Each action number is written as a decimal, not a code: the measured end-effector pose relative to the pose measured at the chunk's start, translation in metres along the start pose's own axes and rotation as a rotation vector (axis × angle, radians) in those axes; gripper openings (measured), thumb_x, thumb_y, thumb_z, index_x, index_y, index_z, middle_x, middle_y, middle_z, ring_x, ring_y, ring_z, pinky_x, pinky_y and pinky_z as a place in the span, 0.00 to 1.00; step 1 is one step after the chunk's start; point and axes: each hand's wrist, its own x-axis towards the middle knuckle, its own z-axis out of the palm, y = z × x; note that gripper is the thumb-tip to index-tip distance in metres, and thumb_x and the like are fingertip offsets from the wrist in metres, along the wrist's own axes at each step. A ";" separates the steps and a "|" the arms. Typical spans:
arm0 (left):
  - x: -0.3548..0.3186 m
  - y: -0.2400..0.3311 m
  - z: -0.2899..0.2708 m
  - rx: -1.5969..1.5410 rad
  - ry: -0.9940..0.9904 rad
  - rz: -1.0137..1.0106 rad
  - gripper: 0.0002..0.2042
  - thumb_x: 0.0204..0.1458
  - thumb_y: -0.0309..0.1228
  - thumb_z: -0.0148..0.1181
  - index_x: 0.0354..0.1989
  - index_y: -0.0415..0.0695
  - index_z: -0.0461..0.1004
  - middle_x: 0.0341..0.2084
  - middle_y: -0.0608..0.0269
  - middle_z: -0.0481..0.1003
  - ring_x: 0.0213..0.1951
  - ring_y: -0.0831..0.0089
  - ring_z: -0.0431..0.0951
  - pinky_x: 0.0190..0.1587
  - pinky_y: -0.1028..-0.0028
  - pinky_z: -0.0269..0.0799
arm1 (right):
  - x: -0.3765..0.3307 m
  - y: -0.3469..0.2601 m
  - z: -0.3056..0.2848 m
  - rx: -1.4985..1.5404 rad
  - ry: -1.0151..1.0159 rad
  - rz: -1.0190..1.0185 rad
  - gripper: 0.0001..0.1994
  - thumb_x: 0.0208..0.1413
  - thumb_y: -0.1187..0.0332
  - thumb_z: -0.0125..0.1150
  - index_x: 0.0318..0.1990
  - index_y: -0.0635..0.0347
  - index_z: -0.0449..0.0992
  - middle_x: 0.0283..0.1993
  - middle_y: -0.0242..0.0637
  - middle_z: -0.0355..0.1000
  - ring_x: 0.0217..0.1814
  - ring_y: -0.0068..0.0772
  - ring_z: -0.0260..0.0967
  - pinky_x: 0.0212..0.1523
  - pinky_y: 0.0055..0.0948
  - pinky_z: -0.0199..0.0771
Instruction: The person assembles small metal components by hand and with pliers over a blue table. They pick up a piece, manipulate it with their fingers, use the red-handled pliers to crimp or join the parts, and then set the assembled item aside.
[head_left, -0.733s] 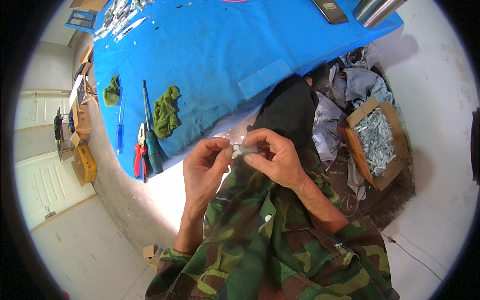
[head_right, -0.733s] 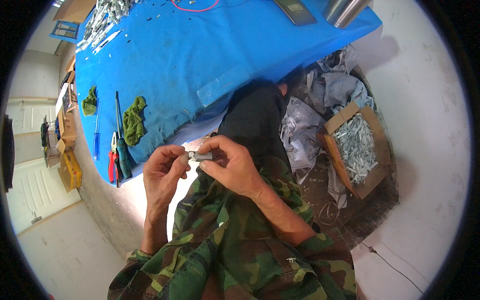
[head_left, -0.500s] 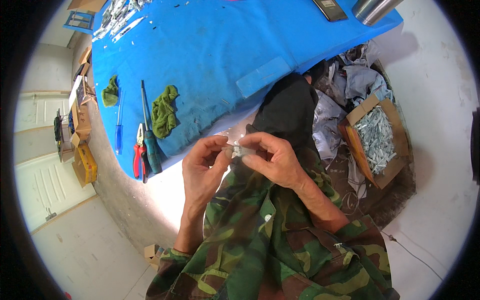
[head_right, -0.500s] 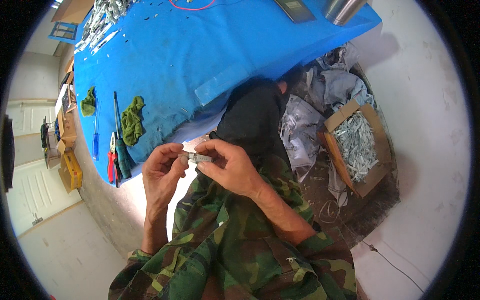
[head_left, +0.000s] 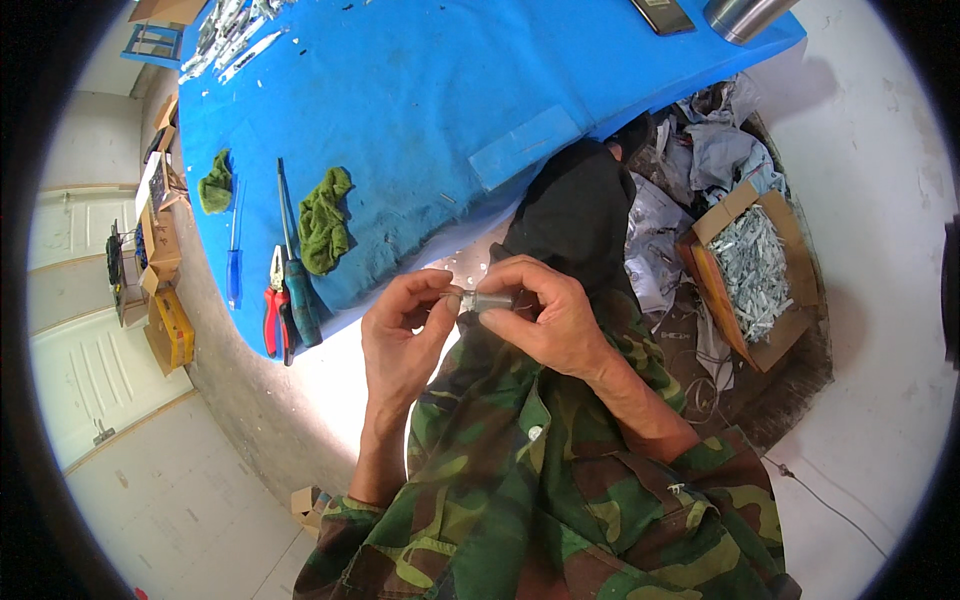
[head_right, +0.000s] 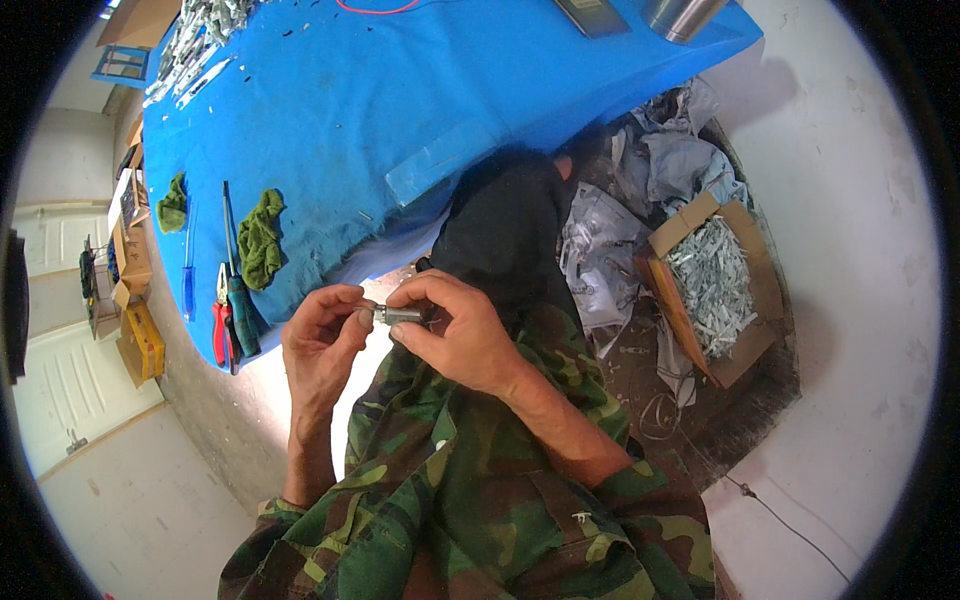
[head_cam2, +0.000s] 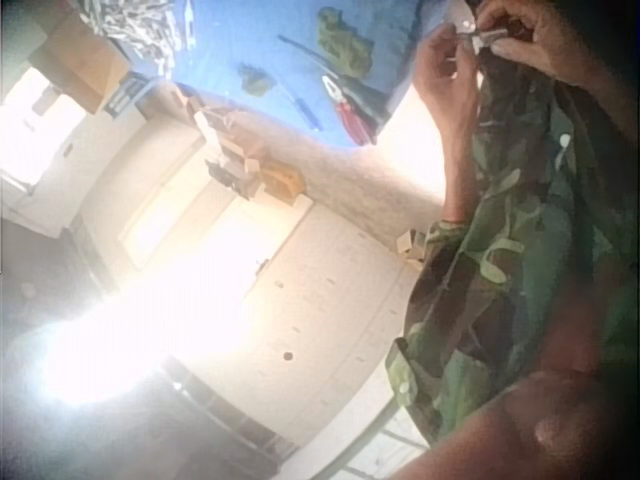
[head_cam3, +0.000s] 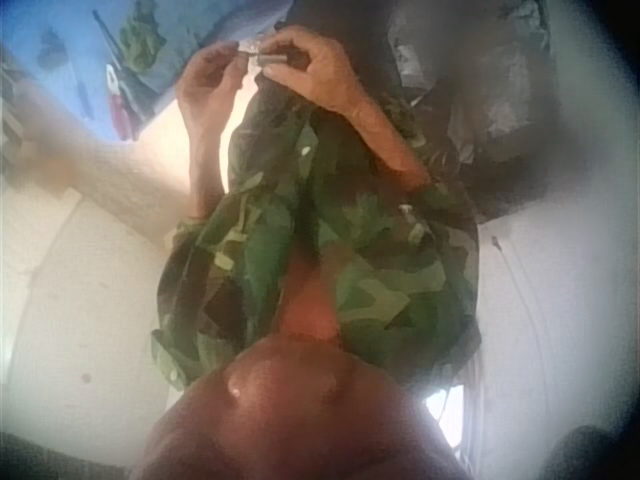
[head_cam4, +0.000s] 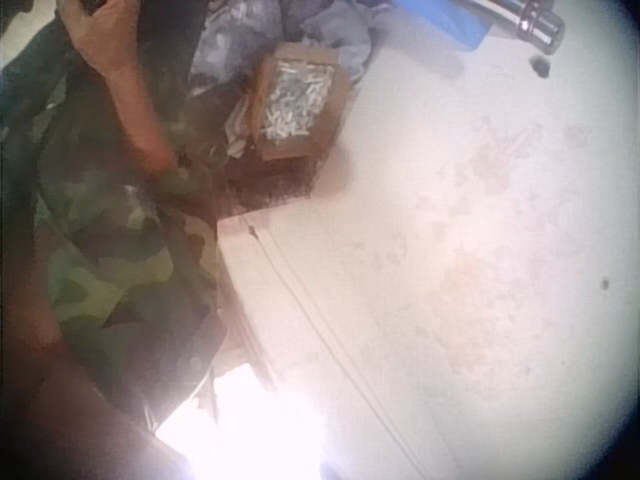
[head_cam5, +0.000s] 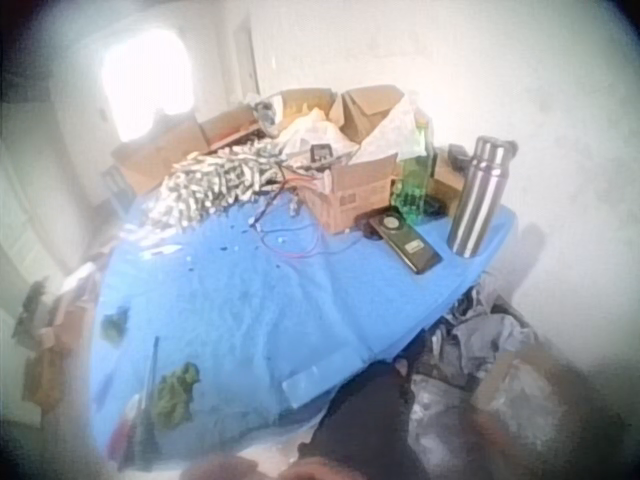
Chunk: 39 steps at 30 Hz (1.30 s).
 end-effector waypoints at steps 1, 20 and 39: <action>0.000 0.000 0.000 0.027 0.002 0.007 0.12 0.60 0.22 0.68 0.52 0.36 0.78 0.38 0.62 0.84 0.36 0.81 0.80 0.35 0.81 0.74 | 0.000 0.000 0.000 -0.018 0.003 -0.012 0.11 0.54 0.78 0.71 0.45 0.64 0.80 0.43 0.32 0.75 0.42 0.22 0.73 0.40 0.23 0.73; -0.002 0.001 0.000 0.035 0.047 -0.036 0.05 0.58 0.20 0.66 0.41 0.38 0.80 0.30 0.67 0.81 0.30 0.83 0.78 0.31 0.82 0.72 | -0.001 0.008 0.001 0.009 -0.022 -0.060 0.10 0.54 0.82 0.69 0.43 0.64 0.80 0.47 0.32 0.77 0.47 0.20 0.76 0.43 0.21 0.77; -0.008 0.008 0.001 0.125 -0.002 0.063 0.05 0.58 0.19 0.68 0.42 0.36 0.79 0.35 0.64 0.82 0.36 0.79 0.81 0.42 0.79 0.77 | -0.001 -0.002 -0.001 -0.030 -0.132 0.003 0.13 0.58 0.77 0.66 0.51 0.66 0.80 0.47 0.34 0.75 0.46 0.23 0.76 0.45 0.24 0.77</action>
